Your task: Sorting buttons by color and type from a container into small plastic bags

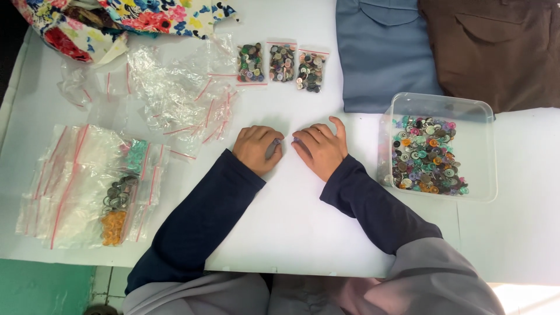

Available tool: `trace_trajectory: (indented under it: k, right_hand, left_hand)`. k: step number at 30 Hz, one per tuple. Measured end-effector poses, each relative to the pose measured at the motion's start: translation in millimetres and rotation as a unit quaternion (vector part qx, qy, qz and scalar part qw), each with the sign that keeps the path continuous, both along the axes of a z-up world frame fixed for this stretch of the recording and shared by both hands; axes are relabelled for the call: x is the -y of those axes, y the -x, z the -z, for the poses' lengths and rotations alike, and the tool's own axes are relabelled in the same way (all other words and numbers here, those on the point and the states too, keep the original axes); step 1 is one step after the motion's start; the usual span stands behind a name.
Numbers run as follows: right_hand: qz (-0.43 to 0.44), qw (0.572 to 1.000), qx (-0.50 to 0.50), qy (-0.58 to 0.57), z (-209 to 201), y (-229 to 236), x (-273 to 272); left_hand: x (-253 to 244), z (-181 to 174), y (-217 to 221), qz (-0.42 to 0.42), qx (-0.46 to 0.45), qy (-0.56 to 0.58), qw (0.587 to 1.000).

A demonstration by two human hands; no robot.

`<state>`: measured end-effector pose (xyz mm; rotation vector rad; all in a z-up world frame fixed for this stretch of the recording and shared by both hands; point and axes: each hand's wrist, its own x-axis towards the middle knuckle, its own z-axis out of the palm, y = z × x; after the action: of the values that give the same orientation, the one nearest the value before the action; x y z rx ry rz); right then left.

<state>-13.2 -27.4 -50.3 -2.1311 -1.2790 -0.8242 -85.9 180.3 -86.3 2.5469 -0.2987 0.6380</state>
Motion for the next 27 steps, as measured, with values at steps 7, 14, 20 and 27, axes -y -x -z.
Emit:
trace_trajectory:
  k: [7, 14, 20, 27]
  right_hand:
    - [0.015, 0.999, -0.034, 0.030, 7.2, -0.9, 3.1]
    - [0.028, 0.997, -0.052, 0.050, 7.1, 1.7, 8.0]
    - [0.050, 0.995, -0.075, 0.048, 2.5, 4.7, 17.4]
    - [0.108, 0.990, -0.083, 0.045, 4.9, 3.3, 30.2]
  left_hand:
    - [-0.4, 1.9, -1.0, -0.020, 0.001, -0.020, 1.000]
    - [1.0, -1.9, 0.3, -0.017, -0.019, -0.010, 1.000]
    - [1.5, 1.3, 0.0, -0.015, -0.022, -0.019, 0.999]
    - [3.5, -1.1, 0.6, -0.016, -0.017, -0.015, 1.000]
